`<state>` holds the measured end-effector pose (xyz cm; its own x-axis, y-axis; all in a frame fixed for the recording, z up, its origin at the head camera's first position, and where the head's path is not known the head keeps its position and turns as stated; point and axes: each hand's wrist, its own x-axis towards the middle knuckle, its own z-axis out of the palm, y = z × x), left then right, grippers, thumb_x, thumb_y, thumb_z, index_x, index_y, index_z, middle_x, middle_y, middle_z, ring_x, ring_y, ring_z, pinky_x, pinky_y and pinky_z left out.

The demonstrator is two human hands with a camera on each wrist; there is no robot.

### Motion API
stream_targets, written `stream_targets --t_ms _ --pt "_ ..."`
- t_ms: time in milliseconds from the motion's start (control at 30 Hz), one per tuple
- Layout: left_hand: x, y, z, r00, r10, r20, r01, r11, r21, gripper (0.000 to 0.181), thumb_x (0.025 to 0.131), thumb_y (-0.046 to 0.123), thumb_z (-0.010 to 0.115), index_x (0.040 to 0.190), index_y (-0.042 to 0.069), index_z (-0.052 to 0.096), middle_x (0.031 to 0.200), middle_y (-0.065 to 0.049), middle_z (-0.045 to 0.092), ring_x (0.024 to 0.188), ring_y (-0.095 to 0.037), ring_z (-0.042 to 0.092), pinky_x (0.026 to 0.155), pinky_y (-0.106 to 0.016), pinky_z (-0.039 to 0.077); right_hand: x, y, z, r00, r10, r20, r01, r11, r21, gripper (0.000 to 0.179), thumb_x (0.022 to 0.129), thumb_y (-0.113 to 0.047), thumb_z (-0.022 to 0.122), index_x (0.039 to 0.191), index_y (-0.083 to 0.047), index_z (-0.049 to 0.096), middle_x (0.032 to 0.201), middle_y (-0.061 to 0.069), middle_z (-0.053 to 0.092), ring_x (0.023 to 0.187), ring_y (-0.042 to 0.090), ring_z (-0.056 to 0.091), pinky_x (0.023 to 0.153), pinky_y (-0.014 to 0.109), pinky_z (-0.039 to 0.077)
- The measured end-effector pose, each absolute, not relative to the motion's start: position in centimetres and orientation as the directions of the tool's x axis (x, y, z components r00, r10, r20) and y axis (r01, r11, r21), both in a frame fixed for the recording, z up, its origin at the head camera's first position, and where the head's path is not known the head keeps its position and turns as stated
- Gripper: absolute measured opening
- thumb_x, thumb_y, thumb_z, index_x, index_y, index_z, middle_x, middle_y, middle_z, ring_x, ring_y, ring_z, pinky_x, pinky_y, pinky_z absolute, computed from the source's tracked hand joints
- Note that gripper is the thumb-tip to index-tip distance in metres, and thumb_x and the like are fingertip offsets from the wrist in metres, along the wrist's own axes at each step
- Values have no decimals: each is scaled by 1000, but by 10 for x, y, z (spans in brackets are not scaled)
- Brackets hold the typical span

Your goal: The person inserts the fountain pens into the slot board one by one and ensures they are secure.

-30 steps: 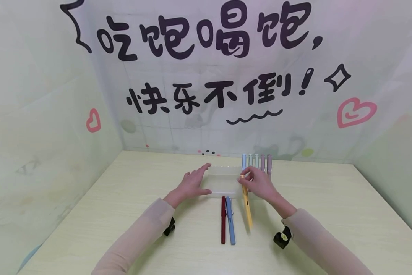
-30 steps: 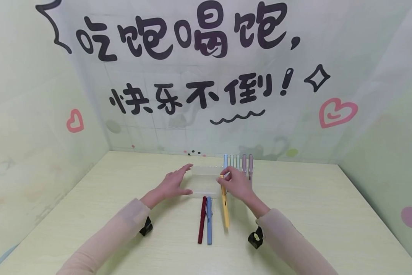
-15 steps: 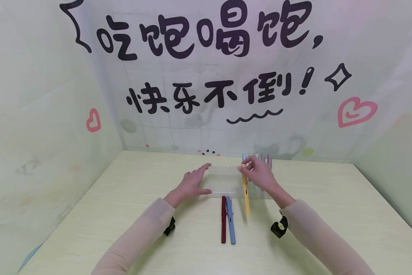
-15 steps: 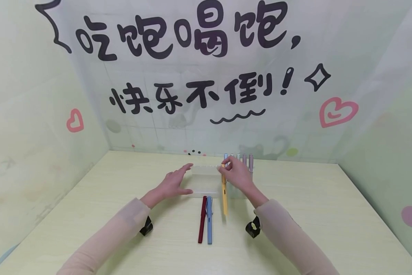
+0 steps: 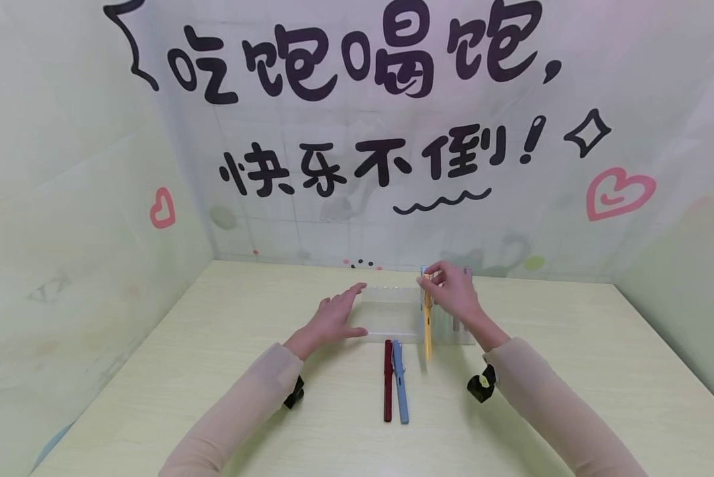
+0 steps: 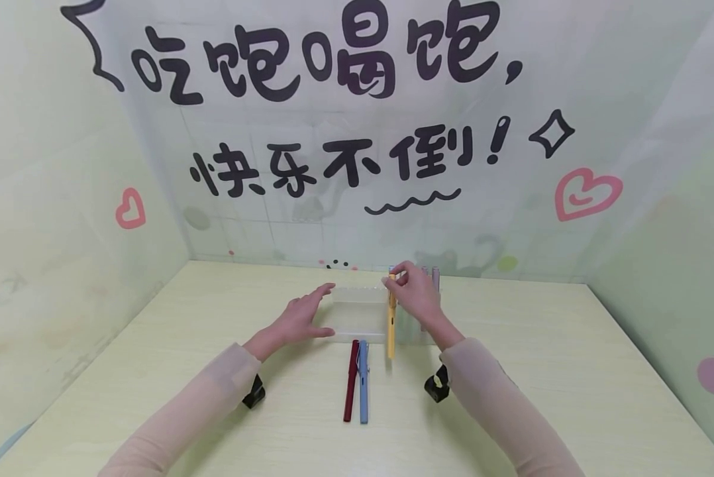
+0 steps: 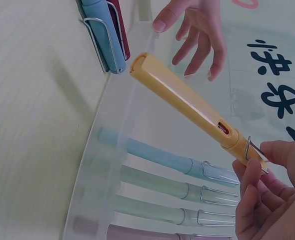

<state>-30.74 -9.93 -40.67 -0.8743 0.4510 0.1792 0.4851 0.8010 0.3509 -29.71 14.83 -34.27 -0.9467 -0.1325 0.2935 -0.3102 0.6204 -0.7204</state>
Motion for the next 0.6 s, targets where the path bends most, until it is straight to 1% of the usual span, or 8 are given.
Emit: stream_targets --t_ms 100,133,200,233,433,600 --pt "-308 -99 -407 -872 452 186 489 800 347 91 70 36 73 139 14 18 133 -7 40 111 -27 44 91 -52 25 -299 148 -341 -955 -104 280 -282 615 -736 27 86 -25 57 103 -5 55 78 8 60 56 19 56 67 39 42" --pt "-308 -99 -407 -872 452 185 489 801 346 91 70 37 73 139 15 18 133 -7 40 111 -26 44 91 -52 25 -300 148 -340 -958 -91 272 -269 611 -744 27 86 -26 57 103 -6 55 79 8 60 56 19 57 58 35 42" --pt "-308 -99 -408 -872 452 187 489 801 346 91 70 36 73 139 15 18 133 -7 40 111 -26 44 91 -52 25 -301 147 -339 -961 -70 269 -255 609 -751 27 86 -28 56 104 -7 54 81 8 60 57 20 57 55 33 43" --pt "-307 -99 -408 -871 453 188 490 800 346 91 70 36 73 139 15 18 133 -7 40 111 -27 44 91 -52 25 -301 146 -339 -961 -62 270 -251 607 -754 27 86 -28 56 104 -8 54 82 8 60 58 20 57 50 32 43" --pt "-307 -100 -408 -869 455 193 494 798 346 90 70 36 73 139 14 19 132 -7 40 110 -27 45 91 -52 25 -304 142 -337 -952 -17 306 -255 597 -761 27 85 -29 57 104 -9 54 84 7 61 58 23 59 46 31 42" --pt "-307 -100 -408 -870 455 192 494 797 347 91 70 37 73 139 15 18 133 -7 40 111 -26 45 91 -52 25 -306 139 -337 -938 28 346 -261 599 -757 25 84 -29 58 101 -11 55 82 4 62 55 19 57 45 31 40"
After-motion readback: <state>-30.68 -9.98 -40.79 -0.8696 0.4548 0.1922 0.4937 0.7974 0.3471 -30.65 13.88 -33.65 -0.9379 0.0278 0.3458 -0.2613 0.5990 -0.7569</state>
